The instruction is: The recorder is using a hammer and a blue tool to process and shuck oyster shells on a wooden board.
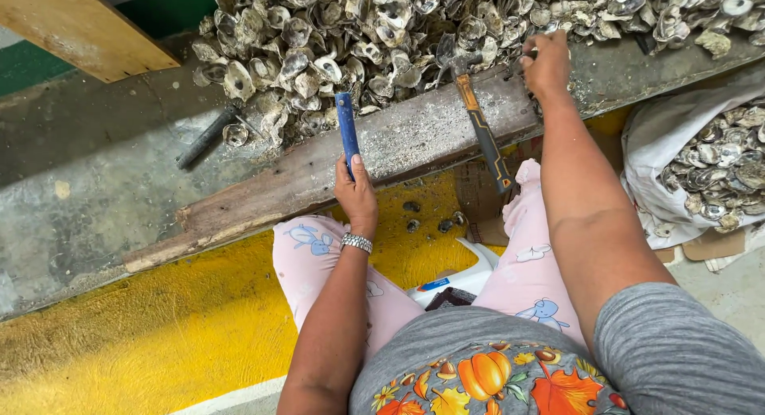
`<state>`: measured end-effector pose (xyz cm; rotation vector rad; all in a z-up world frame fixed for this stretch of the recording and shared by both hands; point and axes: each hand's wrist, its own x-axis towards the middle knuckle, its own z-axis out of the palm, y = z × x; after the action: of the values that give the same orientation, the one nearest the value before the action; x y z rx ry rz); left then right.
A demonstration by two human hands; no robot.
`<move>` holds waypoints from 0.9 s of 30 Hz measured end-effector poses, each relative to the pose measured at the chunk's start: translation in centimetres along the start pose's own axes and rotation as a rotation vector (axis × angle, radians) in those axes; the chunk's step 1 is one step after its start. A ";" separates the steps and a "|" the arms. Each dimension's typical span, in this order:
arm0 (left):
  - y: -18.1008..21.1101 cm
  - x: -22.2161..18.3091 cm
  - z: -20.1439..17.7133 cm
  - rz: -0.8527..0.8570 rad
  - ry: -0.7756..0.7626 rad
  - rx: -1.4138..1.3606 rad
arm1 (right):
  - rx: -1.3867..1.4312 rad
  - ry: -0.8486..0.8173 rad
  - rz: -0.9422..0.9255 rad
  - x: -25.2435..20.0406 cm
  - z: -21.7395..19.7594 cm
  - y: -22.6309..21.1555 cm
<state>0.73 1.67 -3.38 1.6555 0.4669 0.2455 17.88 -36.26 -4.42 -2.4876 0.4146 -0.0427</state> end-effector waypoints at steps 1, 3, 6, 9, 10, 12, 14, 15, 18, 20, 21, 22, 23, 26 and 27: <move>0.2 0.0 0.0 0.000 0.001 -0.002 | -0.001 0.000 -0.001 1.0 0.6 1.8; 0.5 -0.1 -0.1 -0.024 -0.008 -0.006 | 0.038 0.175 -0.073 2.9 1.9 5.4; 0.4 -0.3 -0.3 -0.015 -0.008 0.008 | 0.465 0.137 0.145 3.6 1.3 6.0; 0.8 -0.4 -0.3 0.003 -0.004 0.023 | 0.729 0.078 0.230 2.5 -0.4 4.4; 0.7 -0.5 -0.2 0.004 -0.006 0.023 | 0.730 0.081 0.230 2.6 -0.3 4.6; 0.7 -0.5 -0.1 0.016 -0.001 0.022 | 0.753 0.059 0.229 3.0 -0.2 5.0; 0.7 -0.5 0.1 0.028 -0.001 0.043 | 0.750 0.056 0.235 3.1 -0.3 5.0; 0.6 -0.5 0.1 0.037 0.003 0.065 | 0.746 0.048 0.241 3.0 -0.2 5.0; 0.7 -0.6 0.2 0.027 0.000 0.110 | 0.715 0.071 0.240 3.2 -0.1 4.7; 0.6 -0.5 0.1 0.030 -0.001 0.108 | 0.671 0.127 0.206 3.3 0.1 4.1; 0.6 -0.5 0.1 0.032 -0.003 0.106 | 0.626 0.182 0.171 3.3 0.2 3.8; 0.7 -0.6 0.1 0.033 -0.003 0.107 | 0.627 0.182 0.172 3.6 0.7 3.7; 0.7 -0.6 0.1 0.036 -0.005 0.117 | 0.383 0.325 0.033 3.8 1.2 3.7; 0.7 -0.8 0.0 0.029 -0.009 0.134 | 0.120 0.302 -0.037 1.9 1.0 -0.3; 0.7 -0.8 0.0 0.020 -0.014 0.142 | 0.104 0.144 0.033 0.9 0.8 -2.4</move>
<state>0.13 1.31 -2.63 1.8000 0.4661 0.2196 19.47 -34.29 -3.76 -2.3824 0.5002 -0.2254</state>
